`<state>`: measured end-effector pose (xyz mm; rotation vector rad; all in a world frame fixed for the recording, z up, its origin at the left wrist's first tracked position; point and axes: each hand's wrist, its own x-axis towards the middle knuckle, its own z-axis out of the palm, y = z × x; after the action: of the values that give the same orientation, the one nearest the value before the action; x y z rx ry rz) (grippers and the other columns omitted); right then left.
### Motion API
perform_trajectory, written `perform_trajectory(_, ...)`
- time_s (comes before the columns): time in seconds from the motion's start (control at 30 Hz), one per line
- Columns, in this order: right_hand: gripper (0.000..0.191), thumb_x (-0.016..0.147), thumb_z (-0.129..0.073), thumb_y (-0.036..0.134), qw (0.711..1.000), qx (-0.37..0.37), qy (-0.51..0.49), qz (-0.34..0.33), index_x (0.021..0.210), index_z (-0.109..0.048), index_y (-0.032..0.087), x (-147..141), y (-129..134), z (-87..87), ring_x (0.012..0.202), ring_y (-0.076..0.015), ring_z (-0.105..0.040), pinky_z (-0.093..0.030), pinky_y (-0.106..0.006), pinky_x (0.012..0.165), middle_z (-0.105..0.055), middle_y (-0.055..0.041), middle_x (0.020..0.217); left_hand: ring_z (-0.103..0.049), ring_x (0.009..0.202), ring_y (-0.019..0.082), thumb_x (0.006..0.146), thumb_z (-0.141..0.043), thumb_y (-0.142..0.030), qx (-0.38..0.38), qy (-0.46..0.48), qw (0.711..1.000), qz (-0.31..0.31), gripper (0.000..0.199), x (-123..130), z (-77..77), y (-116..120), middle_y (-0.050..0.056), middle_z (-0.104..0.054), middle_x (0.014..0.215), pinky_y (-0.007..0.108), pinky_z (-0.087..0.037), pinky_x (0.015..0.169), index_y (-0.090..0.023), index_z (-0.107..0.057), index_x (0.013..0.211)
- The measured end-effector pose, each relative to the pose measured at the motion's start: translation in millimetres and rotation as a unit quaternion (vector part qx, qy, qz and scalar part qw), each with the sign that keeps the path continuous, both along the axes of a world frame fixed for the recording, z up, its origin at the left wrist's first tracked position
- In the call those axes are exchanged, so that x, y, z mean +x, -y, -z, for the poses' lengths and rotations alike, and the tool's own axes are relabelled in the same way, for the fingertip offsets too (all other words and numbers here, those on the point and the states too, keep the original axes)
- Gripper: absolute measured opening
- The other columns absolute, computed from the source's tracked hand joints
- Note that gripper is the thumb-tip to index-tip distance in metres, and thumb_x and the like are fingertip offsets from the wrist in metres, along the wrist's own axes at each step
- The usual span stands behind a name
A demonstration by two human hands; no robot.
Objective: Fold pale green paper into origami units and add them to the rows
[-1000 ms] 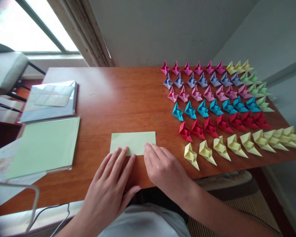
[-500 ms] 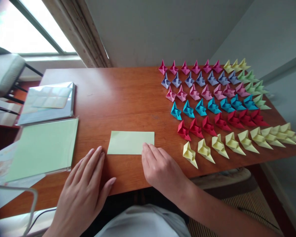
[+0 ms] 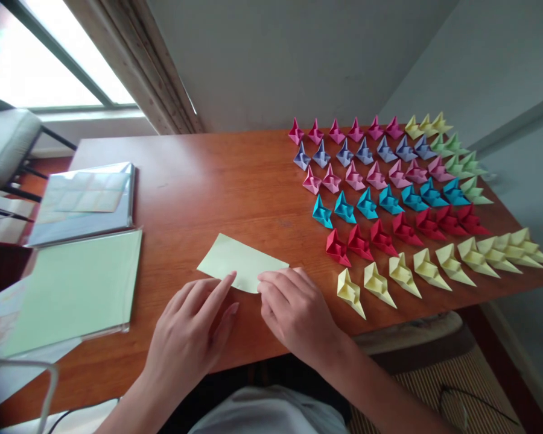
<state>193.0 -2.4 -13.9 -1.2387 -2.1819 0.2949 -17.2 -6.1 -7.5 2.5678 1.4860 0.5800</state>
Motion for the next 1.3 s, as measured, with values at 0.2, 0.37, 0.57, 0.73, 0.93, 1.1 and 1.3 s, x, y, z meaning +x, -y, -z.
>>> perform_trajectory(0.2, 0.020, 0.094, -0.053, 0.009, 0.979, -0.076, -0.187, 0.021, 0.102, -0.066, 0.022, -11, -18, 0.4, 0.092, -0.0180, -0.068, -0.053, -0.034, 0.083, -0.074, -0.0039, 0.100, -0.064, 0.092, 0.022, 0.094, -0.060, -0.021, -0.043, 0.087, 0.995, 0.001, 0.029, 2, -5.7, -29, 0.007, -0.069, 0.106, 0.036, -0.053, 0.081, -0.020, -0.064, 0.123)
perform_trajectory(0.37, 0.031, 0.098, -0.057, 0.020, 0.955, -0.101, -0.253, 0.118, 0.127, -0.062, 0.028, -13, -38, 5.4, 0.081, -0.0149, -0.070, -0.055, -0.027, 0.077, -0.073, 0.0003, 0.090, -0.069, 0.096, 0.020, 0.092, -0.064, -0.023, -0.067, 0.152, 0.986, -0.010, 0.017, 3, -12.6, -49, 0.006, -0.071, 0.109, 0.033, -0.055, 0.083, -0.023, -0.069, 0.109)
perform_trajectory(0.57, 0.039, 0.098, -0.058, 0.030, 0.965, -0.057, -0.211, 0.146, 0.136, -0.055, 0.026, -11, -40, 12.6, 0.077, -0.0167, -0.069, -0.057, -0.030, 0.077, -0.071, -0.0006, 0.085, -0.070, 0.086, 0.017, 0.091, -0.065, -0.020, -0.101, 0.177, 0.979, 0.017, 0.004, 7, -18.2, -61, 0.003, -0.074, 0.097, 0.029, -0.053, 0.079, -0.022, -0.069, 0.091)
perform_trajectory(0.73, 0.054, 0.096, -0.058, 0.032, 0.973, -0.032, -0.192, 0.126, 0.147, -0.043, 0.022, -11, -39, 9.4, 0.093, -0.0233, -0.067, -0.057, -0.040, 0.084, -0.071, -0.0087, 0.103, -0.067, 0.078, 0.012, 0.091, -0.064, -0.015, -0.130, 0.233, 0.964, 0.014, 0.007, 5, -25.7, -68, 0.001, -0.071, 0.088, 0.022, -0.051, 0.074, -0.019, -0.064, 0.085)
perform_trajectory(0.93, 0.057, 0.093, -0.059, 0.028, 0.978, -0.016, -0.169, 0.121, 0.146, -0.042, 0.021, -13, -42, 5.4, 0.114, -0.0302, -0.058, -0.053, -0.049, 0.093, -0.063, -0.0153, 0.128, -0.065, 0.076, 0.010, 0.090, -0.064, -0.011, -0.161, 0.286, 0.945, -0.008, 0.010, 0, -28.2, -70, 0.000, -0.069, 0.084, 0.018, -0.049, 0.071, -0.019, -0.062, 0.084)
perform_trajectory(1.1, 0.058, 0.093, -0.058, 0.028, 0.976, -0.044, -0.181, 0.116, 0.148, -0.039, 0.021, -13, -44, 3.9, 0.121, -0.0311, -0.056, -0.050, -0.052, 0.100, -0.062, -0.0154, 0.133, -0.066, 0.079, 0.011, 0.090, -0.064, -0.011, -0.186, 0.310, 0.932, -0.013, 0.009, 0, -24.8, -69, 0.001, -0.069, 0.086, 0.020, -0.050, 0.074, -0.019, -0.063, 0.086)
perform_trajectory(1.3, 0.054, 0.092, -0.059, 0.028, 0.960, -0.095, -0.217, 0.146, 0.143, -0.044, 0.022, -10, -43, 3.9, 0.106, -0.0264, -0.062, -0.053, -0.044, 0.090, -0.066, -0.0116, 0.119, -0.065, 0.076, 0.013, 0.091, -0.061, -0.012, -0.242, 0.326, 0.914, -0.009, 0.009, -1, -24.9, -71, 0.002, -0.069, 0.083, 0.022, -0.051, 0.071, -0.019, -0.064, 0.085)
